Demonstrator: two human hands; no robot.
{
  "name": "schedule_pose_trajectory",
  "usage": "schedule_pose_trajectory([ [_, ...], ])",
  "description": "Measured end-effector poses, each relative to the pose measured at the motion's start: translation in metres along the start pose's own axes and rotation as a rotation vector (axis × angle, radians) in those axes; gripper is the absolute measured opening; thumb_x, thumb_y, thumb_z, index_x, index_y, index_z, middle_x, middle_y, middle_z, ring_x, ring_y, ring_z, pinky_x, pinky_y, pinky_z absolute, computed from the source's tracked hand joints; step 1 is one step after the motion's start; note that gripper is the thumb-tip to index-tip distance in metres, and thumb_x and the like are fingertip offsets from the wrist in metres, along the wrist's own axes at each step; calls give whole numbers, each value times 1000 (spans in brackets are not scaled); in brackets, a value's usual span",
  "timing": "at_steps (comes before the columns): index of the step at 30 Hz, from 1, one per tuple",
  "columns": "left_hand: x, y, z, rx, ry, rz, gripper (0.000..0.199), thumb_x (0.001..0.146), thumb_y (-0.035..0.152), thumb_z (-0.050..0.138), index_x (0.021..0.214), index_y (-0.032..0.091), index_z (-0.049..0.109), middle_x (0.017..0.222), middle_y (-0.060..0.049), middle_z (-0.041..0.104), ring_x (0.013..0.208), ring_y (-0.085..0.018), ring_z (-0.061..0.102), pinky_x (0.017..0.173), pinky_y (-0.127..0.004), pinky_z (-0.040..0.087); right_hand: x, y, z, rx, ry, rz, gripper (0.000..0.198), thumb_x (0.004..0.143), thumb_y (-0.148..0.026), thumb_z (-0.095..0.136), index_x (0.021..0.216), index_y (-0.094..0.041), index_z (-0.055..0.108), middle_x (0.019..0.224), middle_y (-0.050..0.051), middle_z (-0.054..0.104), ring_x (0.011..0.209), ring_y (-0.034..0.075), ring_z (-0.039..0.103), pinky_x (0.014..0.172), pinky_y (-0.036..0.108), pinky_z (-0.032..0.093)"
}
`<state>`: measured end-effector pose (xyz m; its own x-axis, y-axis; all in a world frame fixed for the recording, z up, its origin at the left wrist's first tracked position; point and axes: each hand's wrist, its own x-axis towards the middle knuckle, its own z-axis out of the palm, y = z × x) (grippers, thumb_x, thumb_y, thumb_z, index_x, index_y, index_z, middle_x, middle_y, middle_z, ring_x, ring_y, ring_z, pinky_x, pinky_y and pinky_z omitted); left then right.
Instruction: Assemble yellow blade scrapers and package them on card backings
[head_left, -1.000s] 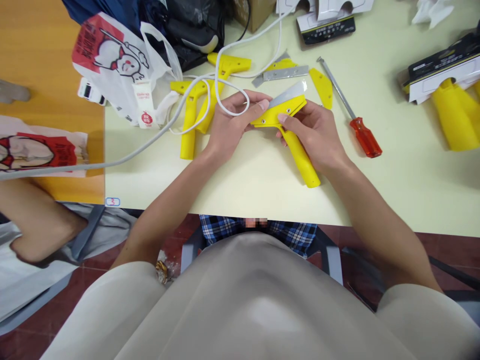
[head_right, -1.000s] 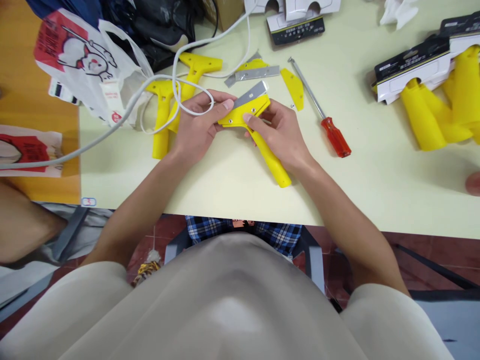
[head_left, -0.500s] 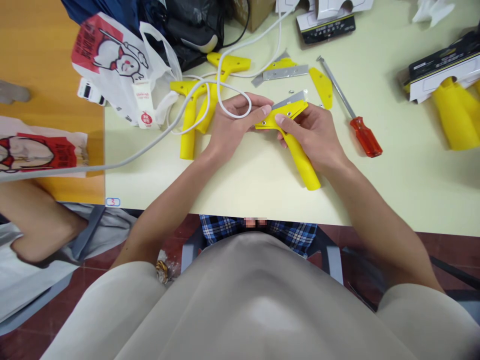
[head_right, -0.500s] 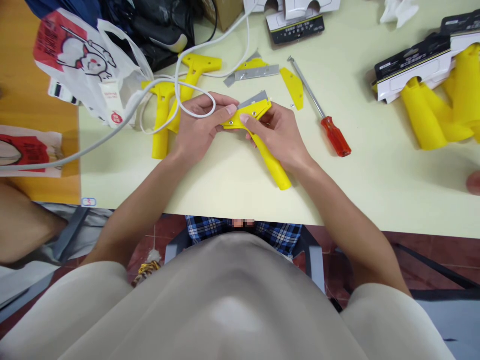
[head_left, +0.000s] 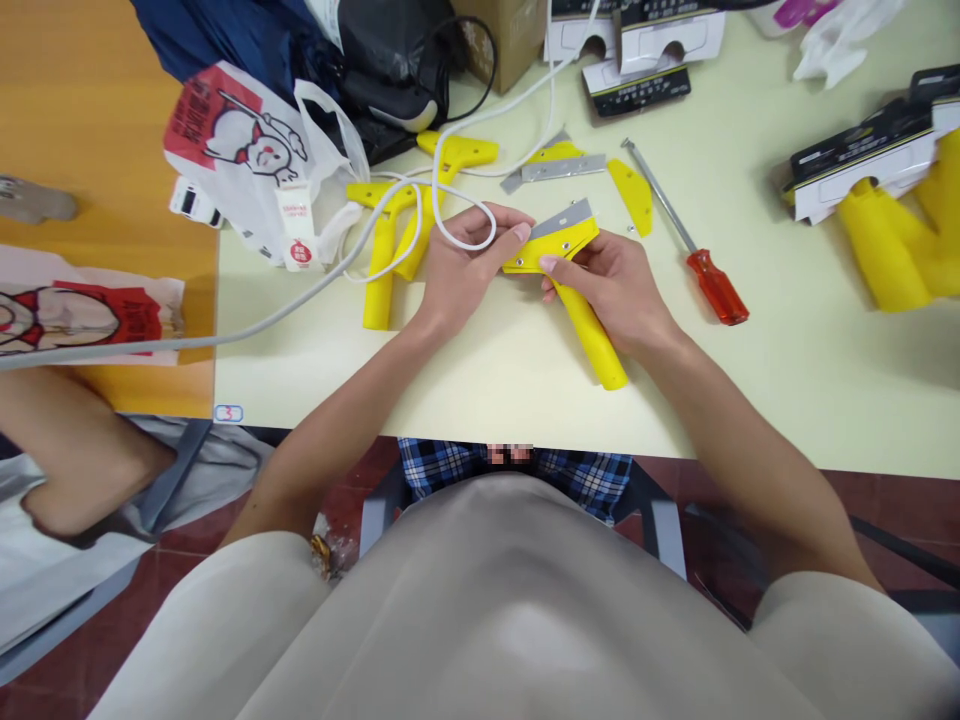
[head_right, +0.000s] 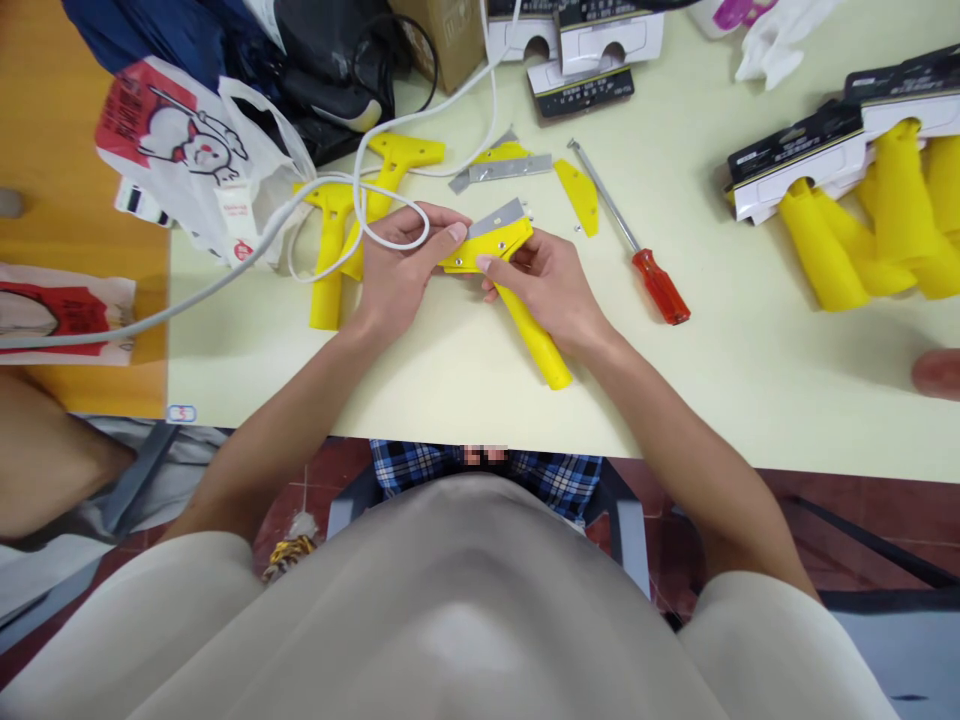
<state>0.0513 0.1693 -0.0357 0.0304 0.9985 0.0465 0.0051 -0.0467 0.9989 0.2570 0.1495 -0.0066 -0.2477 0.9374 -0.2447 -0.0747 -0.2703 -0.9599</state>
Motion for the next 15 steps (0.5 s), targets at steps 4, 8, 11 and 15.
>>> schedule_pose_trajectory([
  [4, 2, 0, -2, 99, 34, 91, 21, 97, 52, 95, 98, 32, 88, 98, -3, 86, 85, -21, 76, 78, -39, 63, -1, 0, 2, 10, -11, 9, 60, 81, -63, 106, 108, -19, 76, 100, 4, 78, 84, 11, 70, 87, 31, 73],
  [8, 3, -2, -5, 83, -46, 97, 26, 97, 57, 94, 103, 32, 92, 100, -3, 88, 85, -21, 77, 81, -39, 64, -2, 0, 3, 54, -5, 26, 52, 87, -56, 104, 107, -18, 74, 98, 4, 77, 83, 10, 72, 87, 31, 73],
  [11, 4, -3, -6, 75, -97, 92, 30, 96, 61, 94, 99, 32, 92, 111, -5, 91, 100, -25, 84, 92, -41, 69, -2, 1, 2, 73, -5, 46, 47, 91, -52, 100, 107, -17, 73, 100, 5, 77, 83, 11, 74, 87, 31, 73],
  [15, 5, -5, -6, 70, -120, 81, 33, 95, 65, 95, 97, 33, 90, 113, -6, 91, 112, -29, 86, 92, -41, 71, -1, 2, 2, 79, -2, 48, 47, 94, -55, 97, 107, -18, 73, 102, 6, 77, 83, 11, 74, 84, 30, 74],
])
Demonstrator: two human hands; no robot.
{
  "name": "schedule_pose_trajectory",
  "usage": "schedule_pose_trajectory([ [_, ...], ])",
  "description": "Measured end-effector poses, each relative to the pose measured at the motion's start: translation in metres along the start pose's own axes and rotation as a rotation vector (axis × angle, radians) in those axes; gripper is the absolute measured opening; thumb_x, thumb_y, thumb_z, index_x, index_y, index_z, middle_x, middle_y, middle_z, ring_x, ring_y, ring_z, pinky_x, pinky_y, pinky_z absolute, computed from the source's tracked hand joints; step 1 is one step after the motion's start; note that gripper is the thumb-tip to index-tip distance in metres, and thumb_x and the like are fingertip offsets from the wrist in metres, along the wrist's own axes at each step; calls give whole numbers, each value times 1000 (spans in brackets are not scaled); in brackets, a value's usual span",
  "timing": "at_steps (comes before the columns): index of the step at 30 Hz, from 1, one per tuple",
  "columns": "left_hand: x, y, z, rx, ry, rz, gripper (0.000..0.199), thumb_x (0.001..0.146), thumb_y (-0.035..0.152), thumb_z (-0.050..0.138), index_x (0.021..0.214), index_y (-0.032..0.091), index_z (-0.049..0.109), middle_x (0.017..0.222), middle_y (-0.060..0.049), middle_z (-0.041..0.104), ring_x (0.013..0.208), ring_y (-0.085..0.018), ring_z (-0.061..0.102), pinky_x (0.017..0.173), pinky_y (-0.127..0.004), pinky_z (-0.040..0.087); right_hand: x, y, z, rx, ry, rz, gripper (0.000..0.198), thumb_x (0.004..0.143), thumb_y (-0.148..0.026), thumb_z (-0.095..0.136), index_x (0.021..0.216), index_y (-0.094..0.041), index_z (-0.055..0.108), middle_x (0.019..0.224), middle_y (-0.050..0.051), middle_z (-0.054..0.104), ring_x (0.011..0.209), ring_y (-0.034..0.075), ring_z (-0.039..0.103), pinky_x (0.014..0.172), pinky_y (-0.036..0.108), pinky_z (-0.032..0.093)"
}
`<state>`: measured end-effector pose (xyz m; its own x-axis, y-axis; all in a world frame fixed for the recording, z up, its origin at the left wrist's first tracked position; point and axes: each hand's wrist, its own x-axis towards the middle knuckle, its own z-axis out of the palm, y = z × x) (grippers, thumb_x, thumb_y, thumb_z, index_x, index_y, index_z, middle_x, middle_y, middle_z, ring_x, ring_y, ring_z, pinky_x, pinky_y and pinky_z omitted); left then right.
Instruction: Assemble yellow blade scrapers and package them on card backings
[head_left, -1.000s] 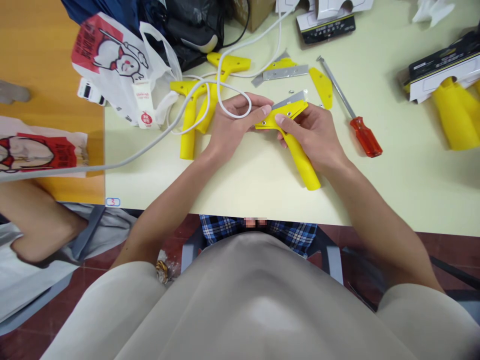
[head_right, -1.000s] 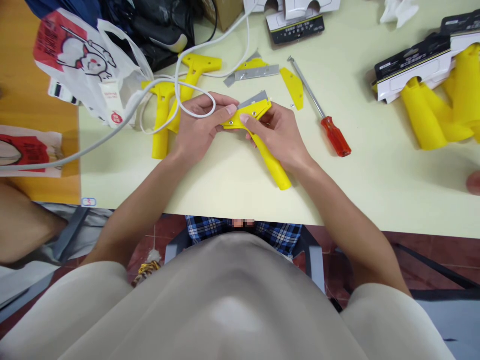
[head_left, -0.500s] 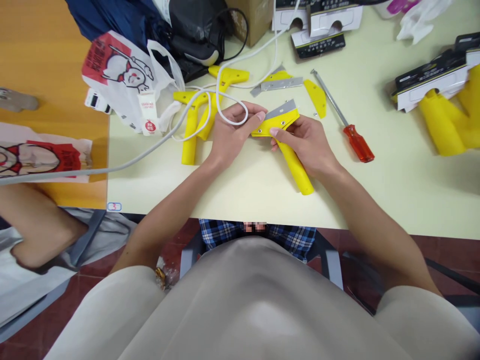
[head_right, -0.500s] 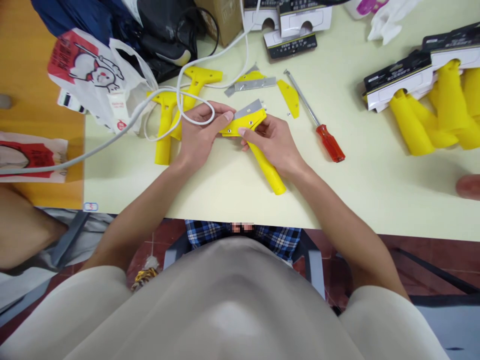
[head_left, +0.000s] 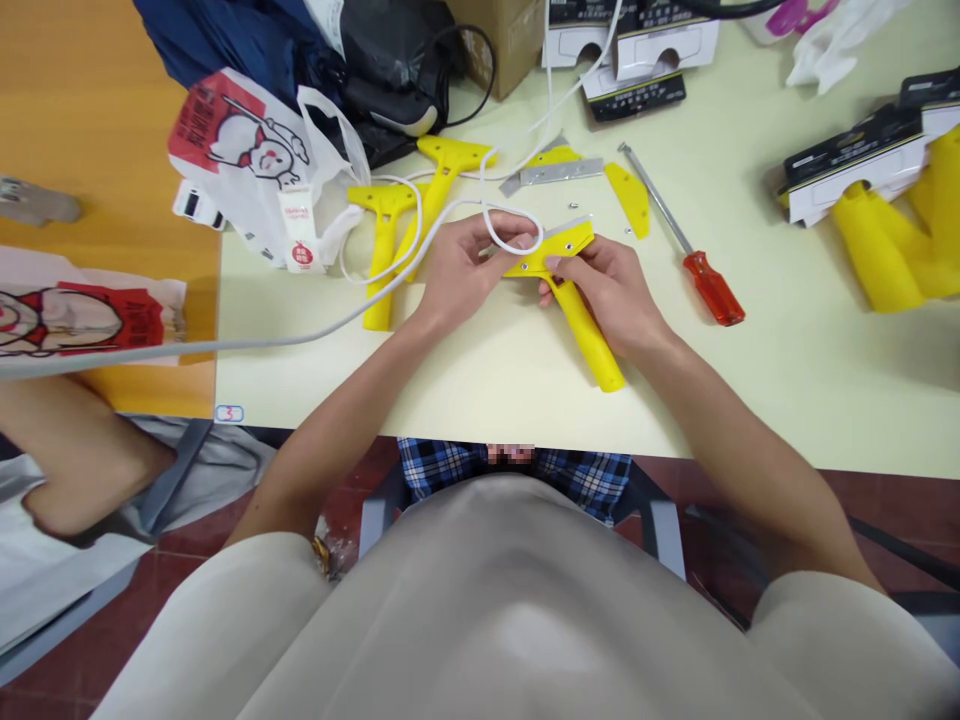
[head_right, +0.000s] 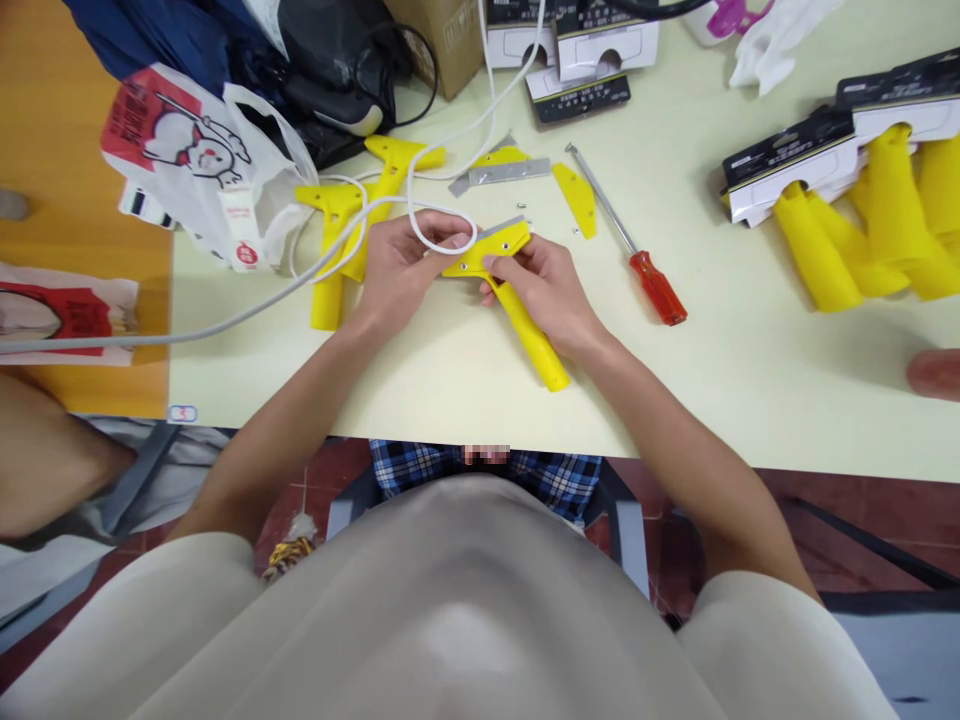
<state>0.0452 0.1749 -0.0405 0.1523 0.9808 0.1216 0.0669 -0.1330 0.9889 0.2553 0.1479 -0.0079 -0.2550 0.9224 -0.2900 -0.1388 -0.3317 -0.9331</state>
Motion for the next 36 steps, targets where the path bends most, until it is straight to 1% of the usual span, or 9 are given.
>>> schedule_pose_trajectory([
  [3, 1, -6, 0, -4, 8, 9, 32, 92, 66, 97, 103, 36, 92, 114, -4, 90, 106, -27, 86, 84, -39, 69, 0, 0, 1, 0, 6, -4, 47, 95, -58, 95, 106, -19, 72, 105, 6, 78, 84, 11, 74, 84, 30, 74],
  [9, 1, -8, 0, -13, 15, -18, 33, 87, 62, 100, 103, 34, 92, 110, -4, 90, 103, -26, 85, 84, -39, 68, 1, 3, 1, -18, -6, -6, 54, 93, -66, 96, 108, -20, 72, 104, 6, 79, 87, 12, 76, 89, 31, 75],
  [13, 0, 1, 0, -33, 8, -41, 39, 88, 62, 100, 104, 29, 89, 115, -5, 91, 108, -25, 85, 96, -42, 70, 2, 6, -2, 12, -28, -20, 52, 90, -59, 100, 111, -19, 74, 104, 5, 79, 84, 12, 76, 92, 32, 75],
  [16, 1, 3, 0, -67, 9, -38, 41, 84, 65, 103, 99, 30, 89, 112, -5, 91, 109, -27, 85, 104, -46, 72, 2, 8, -3, 12, -32, -21, 49, 88, -53, 101, 112, -19, 76, 106, 5, 80, 86, 12, 76, 94, 32, 74],
  [20, 2, 3, -2, -78, -2, -28, 35, 84, 62, 102, 98, 32, 89, 112, -5, 91, 109, -29, 85, 103, -48, 72, 2, 10, -4, 22, -37, -39, 46, 89, -49, 101, 114, -19, 77, 107, 4, 79, 89, 12, 76, 97, 32, 74],
  [23, 2, 3, -5, -42, -37, 8, 28, 90, 56, 98, 107, 34, 92, 118, -5, 90, 111, -29, 84, 100, -45, 71, 2, 8, -2, 37, -39, -58, 57, 85, -59, 105, 116, -22, 74, 109, 3, 79, 87, 12, 74, 93, 32, 73],
  [27, 2, 2, -7, 19, -84, 48, 21, 97, 51, 92, 113, 38, 95, 124, -5, 90, 125, -31, 83, 107, -43, 68, 2, 4, 2, -1, -10, -52, 74, 75, -76, 106, 113, -23, 71, 108, 2, 78, 85, 11, 71, 87, 30, 70],
  [31, 2, 2, -8, 46, -105, 75, 20, 99, 51, 92, 115, 41, 96, 123, -6, 88, 127, -31, 81, 109, -46, 67, 1, 3, 2, -31, 1, -44, 75, 78, -81, 102, 113, -23, 70, 105, 2, 77, 87, 12, 73, 85, 31, 69],
  [36, 4, 4, -9, 93, -139, 123, 22, 99, 56, 90, 114, 41, 95, 120, -5, 88, 128, -30, 78, 120, -48, 63, 1, 6, 0, -18, -1, -71, 70, 83, -78, 101, 113, -24, 69, 101, 2, 77, 91, 13, 72, 91, 34, 69],
])
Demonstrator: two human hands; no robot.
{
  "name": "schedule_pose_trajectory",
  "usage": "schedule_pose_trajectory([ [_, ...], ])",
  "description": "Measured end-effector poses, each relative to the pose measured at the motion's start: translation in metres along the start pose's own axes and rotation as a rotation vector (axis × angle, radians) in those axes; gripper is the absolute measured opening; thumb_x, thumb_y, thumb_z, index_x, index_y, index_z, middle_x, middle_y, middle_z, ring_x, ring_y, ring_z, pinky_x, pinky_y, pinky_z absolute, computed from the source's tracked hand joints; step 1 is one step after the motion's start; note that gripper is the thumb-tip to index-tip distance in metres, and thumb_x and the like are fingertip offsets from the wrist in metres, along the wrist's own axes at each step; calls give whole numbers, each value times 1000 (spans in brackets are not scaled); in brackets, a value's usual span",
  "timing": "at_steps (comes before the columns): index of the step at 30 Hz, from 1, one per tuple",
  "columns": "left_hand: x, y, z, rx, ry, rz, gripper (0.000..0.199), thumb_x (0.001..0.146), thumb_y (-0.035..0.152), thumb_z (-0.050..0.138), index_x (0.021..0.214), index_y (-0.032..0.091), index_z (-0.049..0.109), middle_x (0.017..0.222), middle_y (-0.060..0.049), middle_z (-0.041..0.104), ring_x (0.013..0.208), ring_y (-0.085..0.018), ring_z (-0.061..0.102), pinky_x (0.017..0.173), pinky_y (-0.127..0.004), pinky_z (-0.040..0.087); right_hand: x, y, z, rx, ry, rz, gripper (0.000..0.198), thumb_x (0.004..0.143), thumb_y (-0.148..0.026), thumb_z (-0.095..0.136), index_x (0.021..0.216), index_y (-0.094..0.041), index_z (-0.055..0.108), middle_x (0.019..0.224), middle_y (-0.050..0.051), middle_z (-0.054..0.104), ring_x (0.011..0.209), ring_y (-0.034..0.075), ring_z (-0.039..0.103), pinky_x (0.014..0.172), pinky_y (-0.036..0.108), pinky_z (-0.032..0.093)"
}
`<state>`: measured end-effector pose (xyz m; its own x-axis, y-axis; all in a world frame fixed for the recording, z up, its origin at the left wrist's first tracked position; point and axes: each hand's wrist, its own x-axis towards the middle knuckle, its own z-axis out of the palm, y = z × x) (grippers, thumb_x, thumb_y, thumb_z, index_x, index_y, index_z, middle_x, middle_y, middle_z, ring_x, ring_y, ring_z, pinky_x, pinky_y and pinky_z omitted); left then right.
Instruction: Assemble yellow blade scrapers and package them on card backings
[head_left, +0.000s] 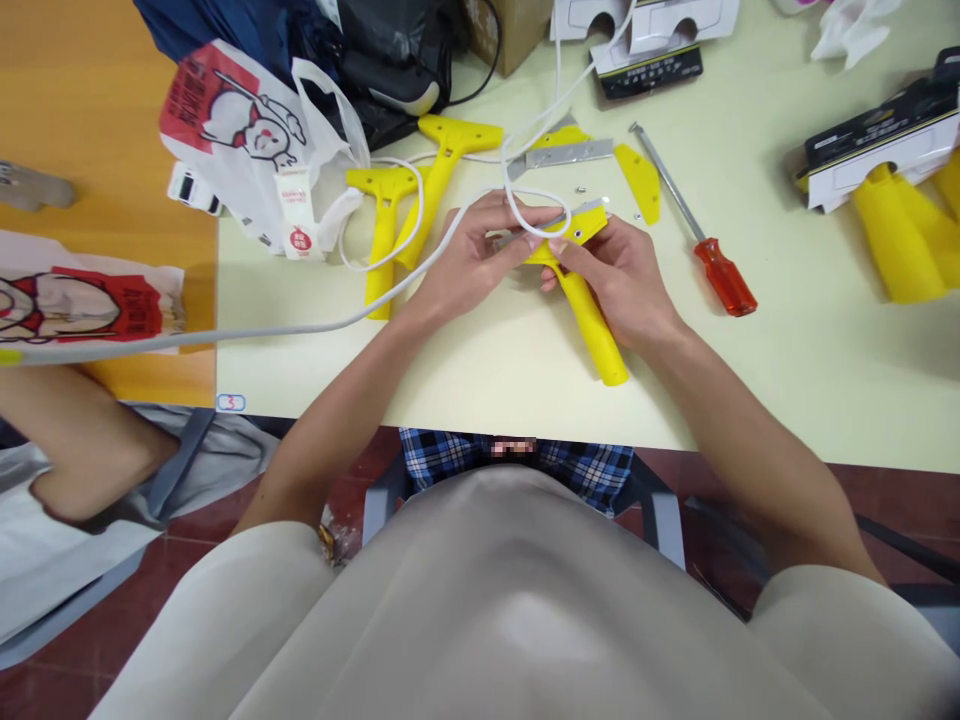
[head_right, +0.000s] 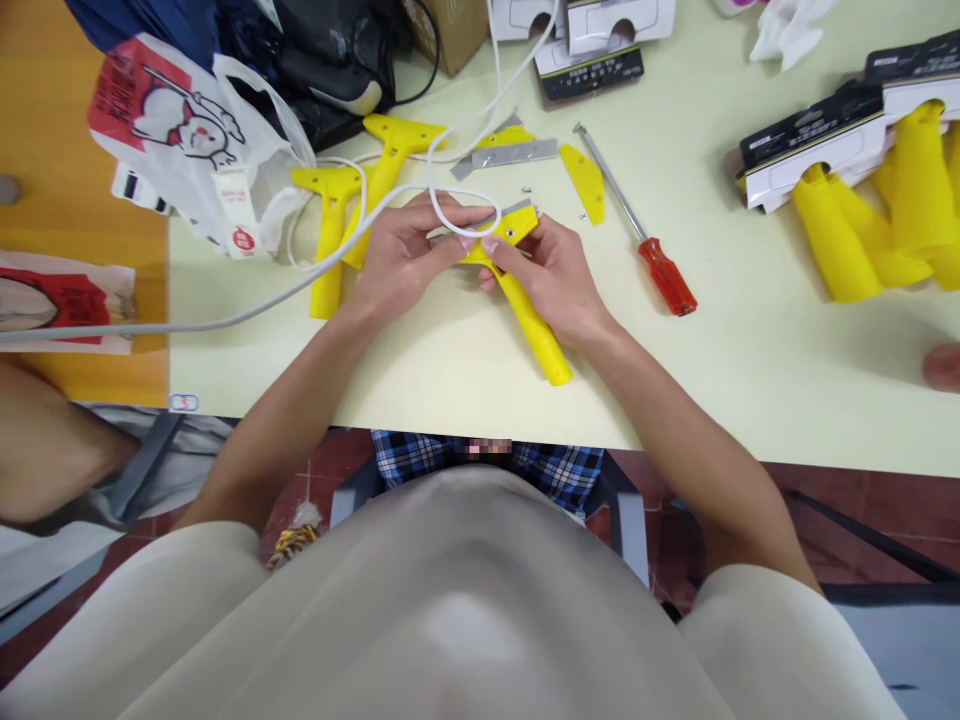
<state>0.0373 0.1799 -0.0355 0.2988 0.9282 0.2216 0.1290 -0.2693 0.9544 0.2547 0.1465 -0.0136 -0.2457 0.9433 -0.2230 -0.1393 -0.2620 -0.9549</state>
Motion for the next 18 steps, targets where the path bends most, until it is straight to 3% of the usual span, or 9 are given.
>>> schedule_pose_trajectory([
  [6, -2, 2, 5, 44, -11, 92, 25, 110, 54, 79, 124, 38, 94, 128, -6, 86, 133, -28, 76, 127, -48, 58, 0, 1, 1, 43, 27, -38, 59, 86, -69, 102, 110, -24, 72, 108, 3, 78, 89, 13, 72, 90, 35, 69],
  [10, -6, 5, 10, 128, 42, 27, 39, 112, 63, 74, 138, 38, 88, 146, -7, 81, 150, -33, 72, 132, -50, 55, 3, 0, 2, 61, 99, -56, 58, 82, -70, 103, 102, -24, 72, 106, 3, 76, 89, 14, 72, 86, 34, 69],
  [14, -7, 6, 18, 335, 14, 152, 50, 116, 62, 59, 156, 39, 79, 174, -7, 67, 173, -36, 53, 149, -54, 31, 7, -3, 0, 74, 183, -133, 62, 79, -78, 100, 103, -27, 72, 111, 2, 78, 94, 17, 72, 91, 38, 67],
  [18, -4, 17, 42, 566, -103, 222, 57, 116, 34, 54, 171, 28, 68, 195, -4, 44, 188, -32, 26, 155, -54, 8, 10, -6, -7, -85, 311, -193, 69, 88, -96, 77, 118, -34, 72, 136, 1, 80, 124, 24, 73, 105, 44, 64],
])
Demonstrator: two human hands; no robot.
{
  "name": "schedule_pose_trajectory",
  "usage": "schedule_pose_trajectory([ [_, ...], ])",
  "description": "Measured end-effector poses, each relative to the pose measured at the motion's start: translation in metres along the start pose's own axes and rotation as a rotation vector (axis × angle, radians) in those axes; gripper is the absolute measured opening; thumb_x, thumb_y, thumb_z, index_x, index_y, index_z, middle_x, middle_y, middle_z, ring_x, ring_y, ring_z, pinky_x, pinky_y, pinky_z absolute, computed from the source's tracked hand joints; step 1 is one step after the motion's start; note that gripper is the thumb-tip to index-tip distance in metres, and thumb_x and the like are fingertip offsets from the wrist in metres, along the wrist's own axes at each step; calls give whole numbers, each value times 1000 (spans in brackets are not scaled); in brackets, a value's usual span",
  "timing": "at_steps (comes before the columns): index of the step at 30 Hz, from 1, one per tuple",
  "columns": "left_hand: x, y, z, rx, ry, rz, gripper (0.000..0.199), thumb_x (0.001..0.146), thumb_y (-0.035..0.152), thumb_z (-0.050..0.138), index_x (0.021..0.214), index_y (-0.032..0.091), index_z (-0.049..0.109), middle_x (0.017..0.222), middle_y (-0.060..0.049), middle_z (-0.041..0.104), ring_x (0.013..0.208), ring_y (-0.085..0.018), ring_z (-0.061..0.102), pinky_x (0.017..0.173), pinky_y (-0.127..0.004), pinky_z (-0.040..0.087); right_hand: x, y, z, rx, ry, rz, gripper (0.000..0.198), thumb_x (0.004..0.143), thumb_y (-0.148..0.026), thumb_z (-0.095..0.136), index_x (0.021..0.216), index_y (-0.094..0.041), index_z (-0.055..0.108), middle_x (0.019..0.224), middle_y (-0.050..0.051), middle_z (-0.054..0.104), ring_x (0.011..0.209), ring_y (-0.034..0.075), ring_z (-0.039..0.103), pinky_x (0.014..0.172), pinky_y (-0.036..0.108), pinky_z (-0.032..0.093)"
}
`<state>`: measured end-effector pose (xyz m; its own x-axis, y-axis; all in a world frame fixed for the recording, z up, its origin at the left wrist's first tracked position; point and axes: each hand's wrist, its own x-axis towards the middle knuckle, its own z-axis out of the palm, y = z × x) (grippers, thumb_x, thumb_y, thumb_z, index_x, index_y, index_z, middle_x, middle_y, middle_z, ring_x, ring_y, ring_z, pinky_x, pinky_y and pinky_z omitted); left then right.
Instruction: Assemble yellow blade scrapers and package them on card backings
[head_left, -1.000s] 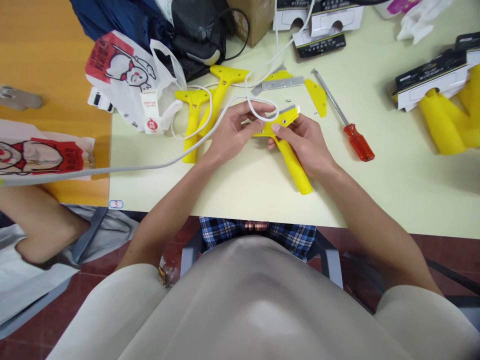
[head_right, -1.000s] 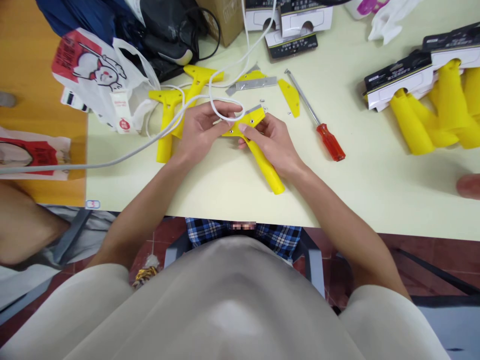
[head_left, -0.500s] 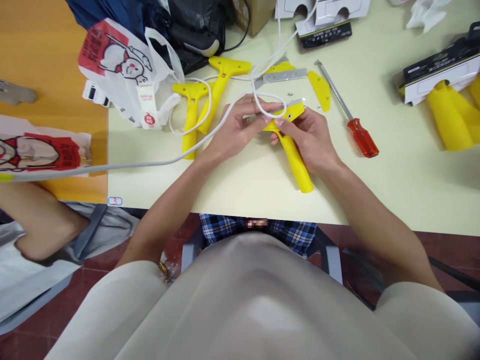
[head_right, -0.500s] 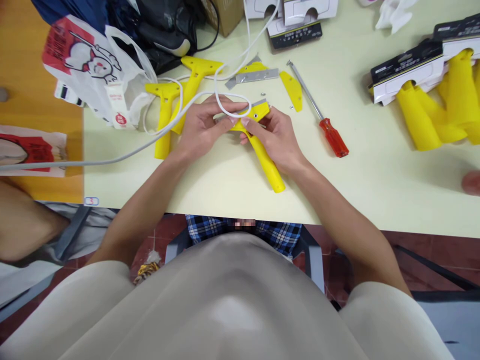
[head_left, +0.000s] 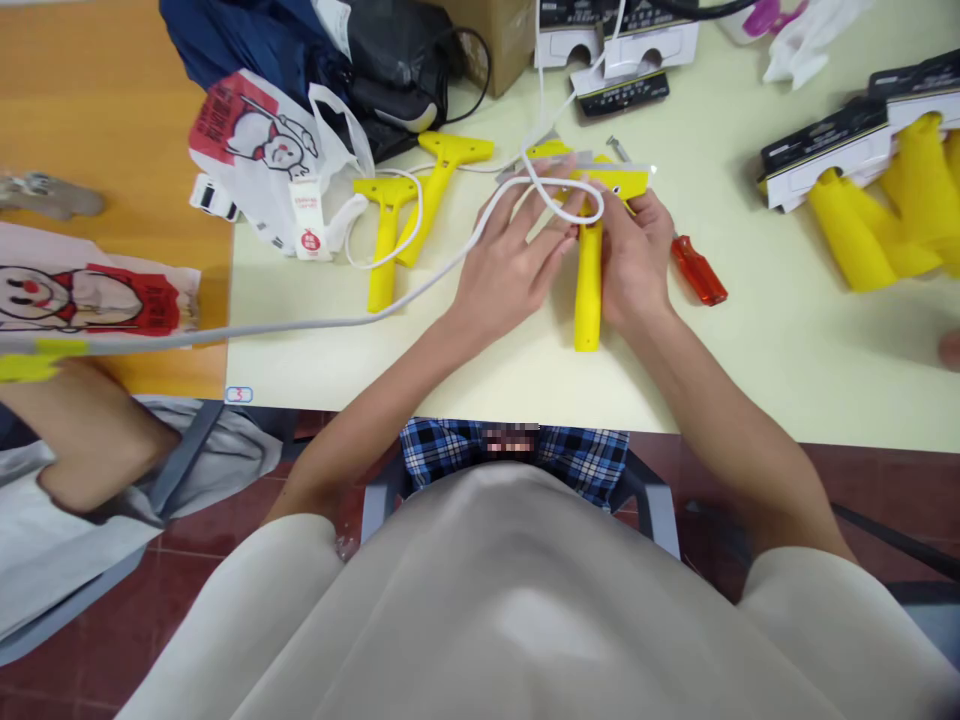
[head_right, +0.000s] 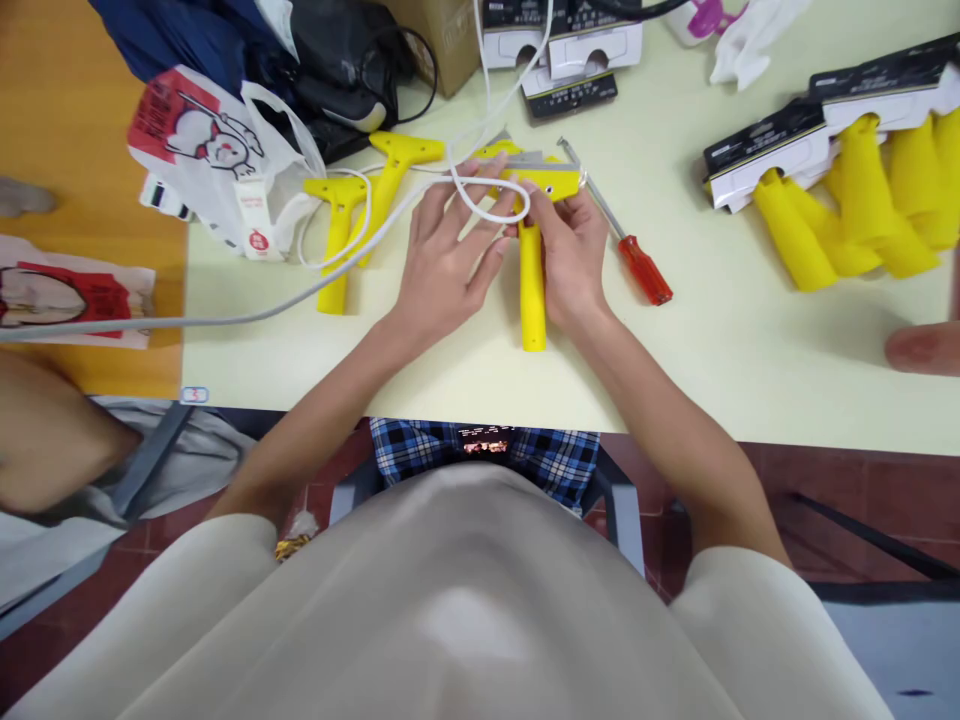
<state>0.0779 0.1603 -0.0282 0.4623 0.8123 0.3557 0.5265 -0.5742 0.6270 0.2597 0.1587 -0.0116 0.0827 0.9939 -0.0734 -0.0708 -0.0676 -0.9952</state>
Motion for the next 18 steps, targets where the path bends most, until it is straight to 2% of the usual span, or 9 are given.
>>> schedule_pose_trajectory([
  [1, 4, 10, 4, 29, -24, -5, 63, 114, 28, 54, 176, 23, 62, 197, -5, 38, 189, -31, 22, 155, -53, 4, 1, -1, -2, -71, 27, -7, 75, 89, -101, 69, 127, -36, 72, 144, 0, 79, 134, 26, 70, 106, 45, 62],
  [3, 11, 33, 10, 16, -49, -55, 72, 111, 22, 56, 183, 14, 50, 201, -7, 28, 189, -30, 21, 155, -50, 3, 4, -3, -5, -200, 34, -8, 98, 86, -114, 48, 149, -42, 69, 151, -2, 77, 152, 30, 62, 106, 49, 59],
  [5, 19, 57, 14, -78, -6, -141, 71, 114, 24, 56, 183, 9, 47, 200, -7, 27, 190, -26, 19, 155, -46, 2, 6, -6, -9, -290, 3, -2, 126, 80, -123, 23, 169, -42, 59, 155, -3, 75, 163, 31, 53, 107, 52, 57],
  [7, 26, 78, 16, -177, 42, -194, 69, 117, 26, 56, 181, 2, 47, 200, -10, 29, 190, -25, 18, 155, -42, 1, 7, -9, -11, -333, -25, 7, 143, 77, -123, 6, 181, -34, 46, 168, -2, 67, 166, 28, 51, 116, 49, 57],
  [9, 31, 92, 18, -259, 90, -217, 68, 118, 29, 57, 178, -3, 49, 199, -14, 31, 190, -25, 19, 155, -39, 1, 9, -13, -12, -346, -17, 9, 151, 78, -121, -2, 184, -21, 38, 182, 4, 54, 166, 25, 54, 128, 43, 55],
  [11, 36, 99, 20, -285, 128, -220, 68, 117, 29, 62, 176, -4, 51, 197, -17, 33, 190, -26, 20, 155, -39, 2, 10, -17, -13, -356, -3, 20, 153, 77, -119, -5, 183, -17, 36, 185, 7, 49, 167, 25, 55, 131, 40, 55],
  [13, 40, 101, 23, -243, 141, -218, 71, 116, 30, 69, 176, -4, 51, 197, -19, 32, 190, -28, 19, 156, -41, 2, 11, -18, -15, -376, 20, 52, 147, 77, -118, 0, 183, -24, 39, 182, 3, 53, 167, 30, 55, 125, 46, 57],
  [16, 44, 104, 27, -67, 92, -225, 80, 116, 32, 69, 181, -8, 43, 198, -26, 28, 191, -37, 15, 156, -48, 0, 12, -15, -18, -344, 42, 76, 124, 82, -113, 20, 179, -41, 45, 169, -1, 67, 164, 35, 58, 121, 54, 57],
  [18, 45, 106, 28, 49, 55, -234, 82, 118, 35, 65, 184, -7, 39, 197, -29, 28, 190, -43, 15, 155, -54, 1, 10, -9, -18, -190, 37, 30, 105, 90, -106, 38, 172, -40, 51, 166, 1, 69, 161, 31, 60, 125, 53, 59],
])
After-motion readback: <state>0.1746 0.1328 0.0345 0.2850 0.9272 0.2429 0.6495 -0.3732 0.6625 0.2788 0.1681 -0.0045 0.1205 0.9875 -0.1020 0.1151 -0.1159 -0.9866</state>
